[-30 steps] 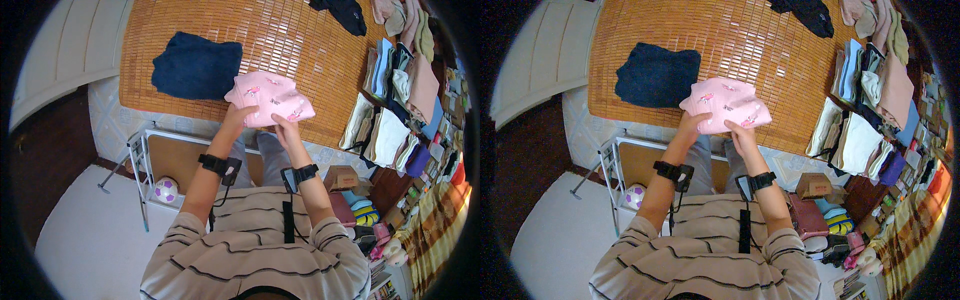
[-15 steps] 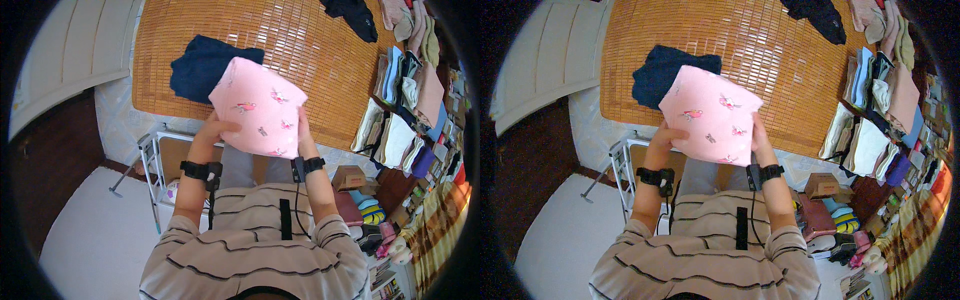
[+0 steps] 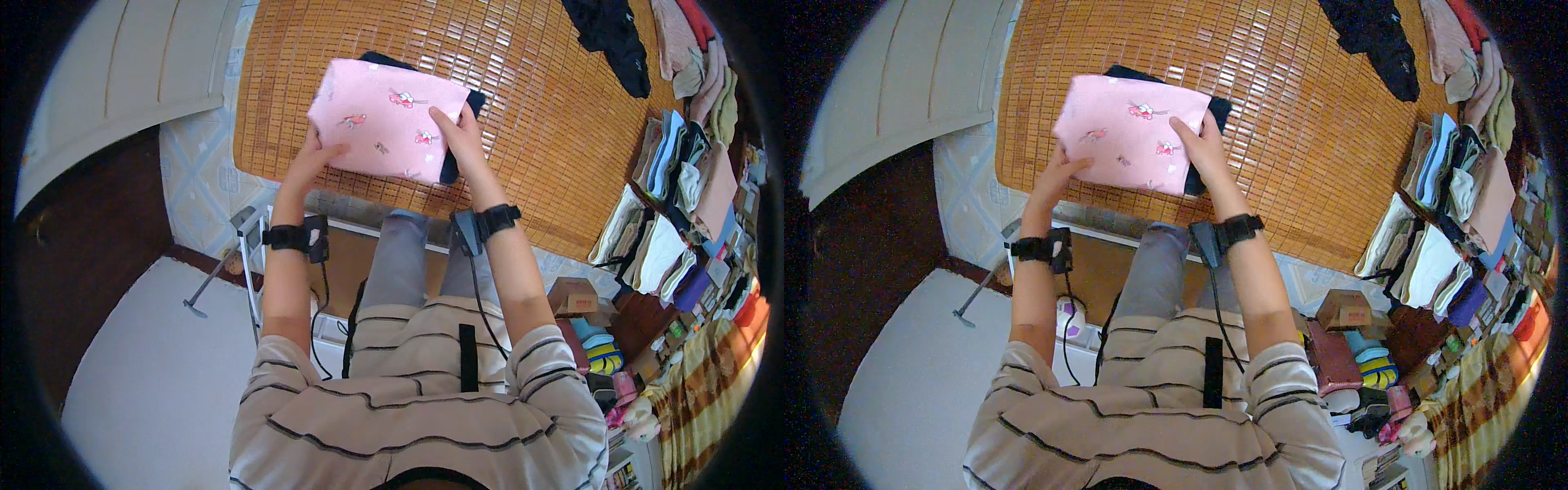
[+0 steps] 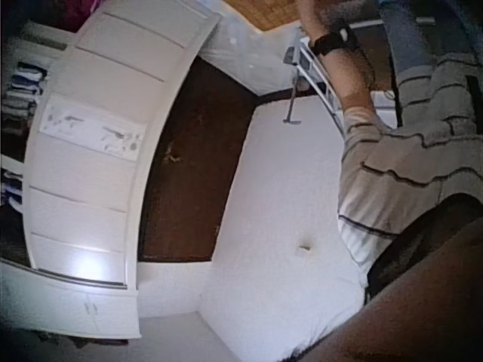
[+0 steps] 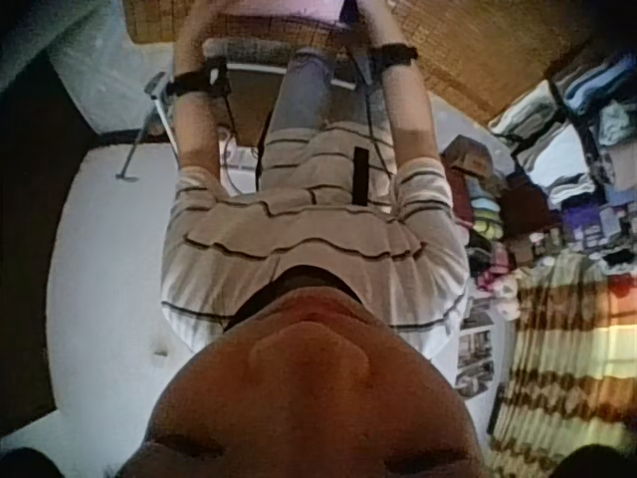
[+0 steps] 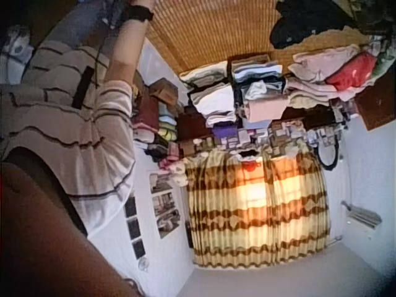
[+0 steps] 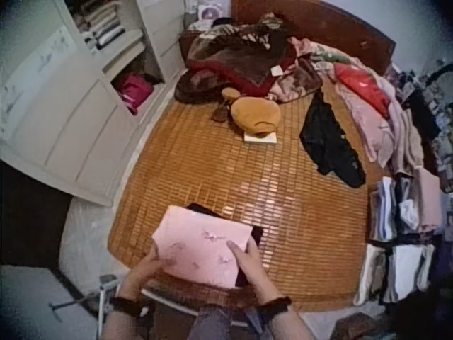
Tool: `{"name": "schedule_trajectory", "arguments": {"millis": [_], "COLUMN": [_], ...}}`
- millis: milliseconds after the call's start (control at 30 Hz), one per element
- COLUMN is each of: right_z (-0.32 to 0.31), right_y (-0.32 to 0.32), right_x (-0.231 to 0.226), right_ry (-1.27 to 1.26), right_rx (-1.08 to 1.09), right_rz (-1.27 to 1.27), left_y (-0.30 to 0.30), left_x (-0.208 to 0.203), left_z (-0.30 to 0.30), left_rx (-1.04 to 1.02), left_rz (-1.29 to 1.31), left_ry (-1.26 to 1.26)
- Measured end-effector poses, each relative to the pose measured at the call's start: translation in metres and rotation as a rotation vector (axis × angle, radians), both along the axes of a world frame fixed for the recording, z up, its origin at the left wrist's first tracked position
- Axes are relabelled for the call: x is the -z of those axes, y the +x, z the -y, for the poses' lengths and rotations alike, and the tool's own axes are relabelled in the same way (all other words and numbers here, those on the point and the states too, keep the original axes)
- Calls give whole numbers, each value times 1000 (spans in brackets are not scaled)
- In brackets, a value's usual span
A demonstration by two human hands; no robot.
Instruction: The person folds multiple pieces of laundry by hand, including a dark blue sweatshirt, pink pajamas, and a black t-shirt, and then stacks the folded garments onto neat piles on a nearby bed.
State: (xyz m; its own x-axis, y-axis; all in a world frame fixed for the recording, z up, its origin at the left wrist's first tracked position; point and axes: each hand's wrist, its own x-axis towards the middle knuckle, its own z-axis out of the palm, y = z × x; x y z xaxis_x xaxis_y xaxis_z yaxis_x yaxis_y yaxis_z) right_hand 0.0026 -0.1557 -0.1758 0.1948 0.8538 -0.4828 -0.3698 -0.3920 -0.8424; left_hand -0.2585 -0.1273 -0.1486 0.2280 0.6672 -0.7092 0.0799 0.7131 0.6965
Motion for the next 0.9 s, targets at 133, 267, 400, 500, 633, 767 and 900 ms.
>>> {"name": "schedule_trajectory", "arguments": {"millis": [133, 267, 400, 500, 633, 767, 900], "right_z": [-7, -8, -5, -1, 8, 26, 38], "right_y": [-1, -5, 3, 7, 32, 90, 169], "right_x": [13, 11, 3, 17, 5, 13, 37], "right_ry": [-20, 37, -53, 52, -61, -67, -124], "right_rx": [-61, -62, -47, -106, -230, -185, -89], "right_rz": [176, 143, 227, 305, 244, 413, 418], "left_y": [3, 0, 43, 69, 119, 135, 138], "left_x": [20, 31, -13, -14, 6, 23, 27], "left_z": [3, 18, 8, 5, 17, 20, 21], "left_rx": [-37, -28, 244, 616, 691, 766, 788], "left_rz": [-78, -398, -810, -853, -847, -1040, -1070], "left_ry": [107, 278, 648, 913, 975, 964, 934]}}
